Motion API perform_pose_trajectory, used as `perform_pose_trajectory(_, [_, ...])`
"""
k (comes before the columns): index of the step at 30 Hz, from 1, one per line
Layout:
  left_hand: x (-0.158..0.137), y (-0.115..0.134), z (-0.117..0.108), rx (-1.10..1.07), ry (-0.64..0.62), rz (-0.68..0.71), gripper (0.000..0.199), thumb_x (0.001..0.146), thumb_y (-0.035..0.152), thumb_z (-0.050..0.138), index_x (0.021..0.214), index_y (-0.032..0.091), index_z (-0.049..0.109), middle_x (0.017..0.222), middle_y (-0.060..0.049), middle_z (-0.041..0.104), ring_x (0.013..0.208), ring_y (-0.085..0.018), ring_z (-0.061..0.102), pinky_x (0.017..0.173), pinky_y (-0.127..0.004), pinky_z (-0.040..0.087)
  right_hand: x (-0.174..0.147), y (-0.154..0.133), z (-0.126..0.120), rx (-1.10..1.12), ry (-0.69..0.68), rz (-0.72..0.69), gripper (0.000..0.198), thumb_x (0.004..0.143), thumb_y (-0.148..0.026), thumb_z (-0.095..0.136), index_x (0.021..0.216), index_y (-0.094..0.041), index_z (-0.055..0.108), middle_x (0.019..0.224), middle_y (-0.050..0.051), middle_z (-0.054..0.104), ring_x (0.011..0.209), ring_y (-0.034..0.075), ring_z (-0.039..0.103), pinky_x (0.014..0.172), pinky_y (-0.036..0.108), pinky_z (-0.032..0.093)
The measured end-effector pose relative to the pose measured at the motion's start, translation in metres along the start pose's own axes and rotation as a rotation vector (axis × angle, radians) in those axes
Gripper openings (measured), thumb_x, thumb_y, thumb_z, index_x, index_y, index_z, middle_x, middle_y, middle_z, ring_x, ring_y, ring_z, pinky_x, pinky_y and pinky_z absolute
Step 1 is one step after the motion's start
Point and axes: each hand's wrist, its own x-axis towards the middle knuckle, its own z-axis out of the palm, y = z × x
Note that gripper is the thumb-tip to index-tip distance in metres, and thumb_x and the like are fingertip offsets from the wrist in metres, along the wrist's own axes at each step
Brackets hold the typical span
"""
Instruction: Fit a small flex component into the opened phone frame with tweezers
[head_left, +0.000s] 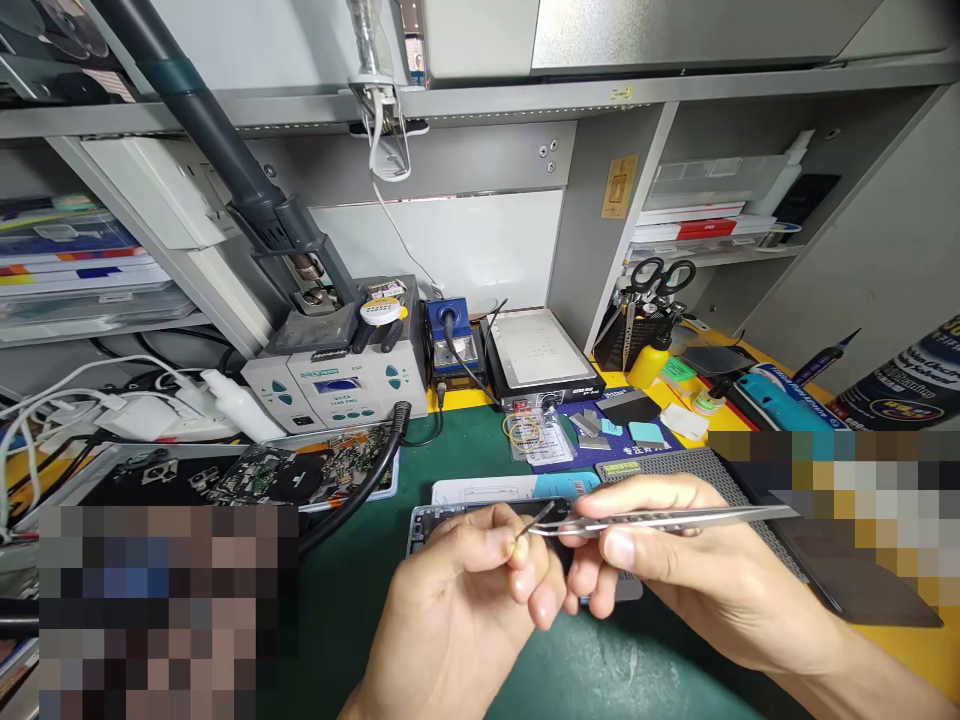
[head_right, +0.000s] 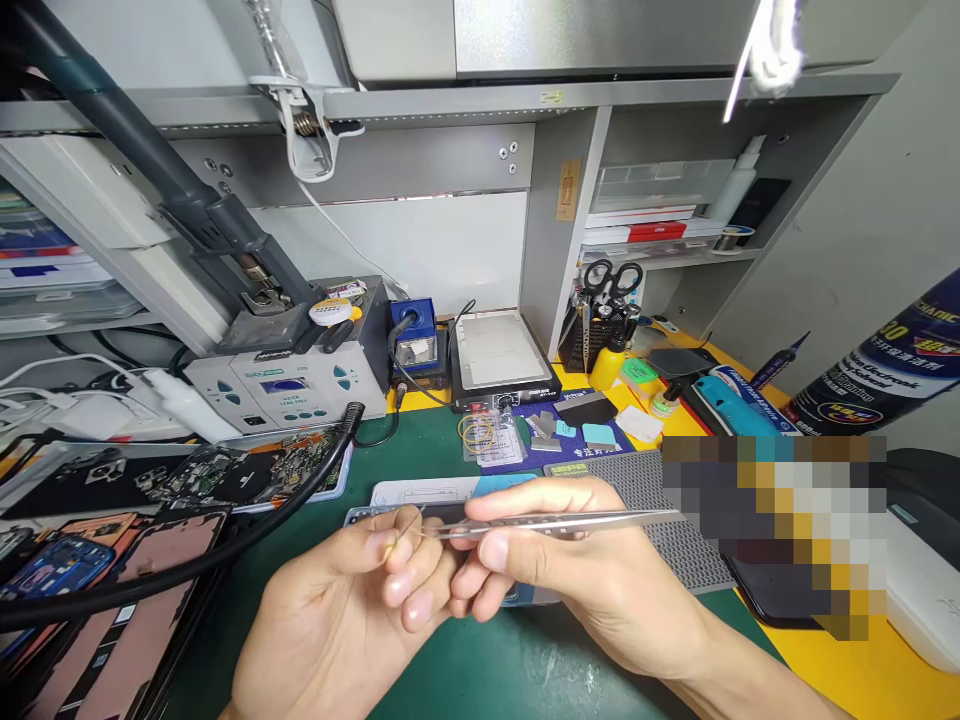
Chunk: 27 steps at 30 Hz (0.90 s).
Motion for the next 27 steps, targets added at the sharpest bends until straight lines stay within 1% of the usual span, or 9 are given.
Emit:
perform_pose_trajectory(3, [0.000, 0.000, 0.001, 0.039, 0.049, 0.023, 0.027, 0.088, 0.020, 0.055, 0.063, 0.015, 0.063, 0.064, -0.003, 0.053, 0.068, -0.017, 0.050, 0.079, -0.037, 0.044, 0.001, -0.001, 0.001, 0.001, 0.010, -0.002, 0.017, 0.090, -0.020, 0.079, 0.107, -0.023, 0.082, 0.086, 0.010, 0.084, 0.077, 0.019, 0.080, 0.068, 0.027, 0.063])
perform_pose_trajectory(5, [-0.001, -0.002, 0.000, 0.213, 0.142, 0.131, 0.026, 0.092, 0.022, 0.055, 0.067, 0.017, 0.062, 0.070, -0.002, 0.053, 0.072, -0.018, 0.051, 0.079, -0.036, 0.043, 0.001, -0.001, 0.001, -0.009, 0.029, -0.001, 0.018, 0.090, -0.021, 0.079, 0.107, -0.023, 0.082, 0.086, 0.010, 0.084, 0.076, 0.019, 0.080, 0.068, 0.028, 0.064])
perform_pose_trajectory(7, [-0.003, -0.006, -0.003, 0.473, 0.224, 0.273, 0.027, 0.096, 0.028, 0.057, 0.070, 0.019, 0.061, 0.073, -0.002, 0.054, 0.076, -0.018, 0.051, 0.078, -0.034, 0.041, 0.001, -0.001, 0.001, -0.019, 0.052, -0.002, 0.018, 0.089, -0.022, 0.080, 0.107, -0.023, 0.082, 0.084, 0.010, 0.084, 0.075, 0.019, 0.080, 0.069, 0.028, 0.064])
perform_pose_trajectory(9, [-0.005, -0.011, -0.007, 0.685, 0.267, 0.384, 0.030, 0.098, 0.037, 0.058, 0.073, 0.021, 0.060, 0.074, -0.001, 0.055, 0.077, -0.019, 0.051, 0.077, -0.034, 0.039, 0.002, -0.001, 0.001, -0.018, 0.071, 0.000, 0.018, 0.088, -0.023, 0.081, 0.106, -0.023, 0.082, 0.084, 0.010, 0.084, 0.074, 0.019, 0.080, 0.068, 0.028, 0.064])
perform_pose_trajectory(11, [-0.006, -0.015, -0.009, 0.782, 0.269, 0.445, 0.031, 0.098, 0.043, 0.058, 0.075, 0.022, 0.060, 0.076, 0.000, 0.054, 0.077, -0.018, 0.051, 0.076, -0.033, 0.039, 0.003, -0.002, 0.002, -0.010, 0.075, 0.005, 0.017, 0.088, -0.024, 0.081, 0.105, -0.022, 0.083, 0.082, 0.011, 0.084, 0.073, 0.019, 0.080, 0.068, 0.028, 0.064])
perform_pose_trajectory(17, [-0.006, -0.019, -0.004, 0.841, 0.309, 0.514, 0.030, 0.100, 0.042, 0.057, 0.077, 0.023, 0.060, 0.075, 0.001, 0.054, 0.076, -0.017, 0.050, 0.073, -0.030, 0.039, 0.004, -0.003, 0.005, 0.029, 0.086, 0.001, 0.015, 0.088, -0.022, 0.081, 0.103, -0.021, 0.083, 0.088, 0.011, 0.085, 0.072, 0.018, 0.080, 0.067, 0.027, 0.065])
perform_pose_trajectory(20, [-0.006, -0.020, -0.003, 0.823, 0.327, 0.522, 0.030, 0.099, 0.041, 0.058, 0.075, 0.023, 0.060, 0.074, 0.000, 0.054, 0.076, -0.018, 0.051, 0.072, -0.030, 0.039, 0.004, -0.002, 0.005, 0.042, 0.087, 0.001, 0.014, 0.088, -0.021, 0.081, 0.101, -0.021, 0.084, 0.087, 0.011, 0.085, 0.072, 0.018, 0.080, 0.066, 0.026, 0.065])
perform_pose_trajectory(23, [-0.006, -0.018, -0.002, 0.790, 0.318, 0.480, 0.029, 0.097, 0.041, 0.061, 0.075, 0.022, 0.063, 0.074, -0.001, 0.056, 0.078, -0.020, 0.053, 0.074, -0.032, 0.039, 0.003, -0.002, 0.004, 0.031, 0.081, 0.000, 0.014, 0.088, -0.020, 0.081, 0.102, -0.022, 0.084, 0.090, 0.011, 0.085, 0.073, 0.018, 0.080, 0.067, 0.027, 0.065])
perform_pose_trajectory(27, [-0.004, -0.012, 0.000, 0.659, 0.277, 0.358, 0.030, 0.095, 0.037, 0.060, 0.070, 0.020, 0.063, 0.074, -0.003, 0.057, 0.079, -0.022, 0.054, 0.078, -0.035, 0.040, 0.002, -0.001, 0.003, 0.002, 0.071, -0.011, 0.016, 0.090, -0.019, 0.079, 0.104, -0.023, 0.083, 0.091, 0.011, 0.085, 0.073, 0.018, 0.080, 0.068, 0.028, 0.064])
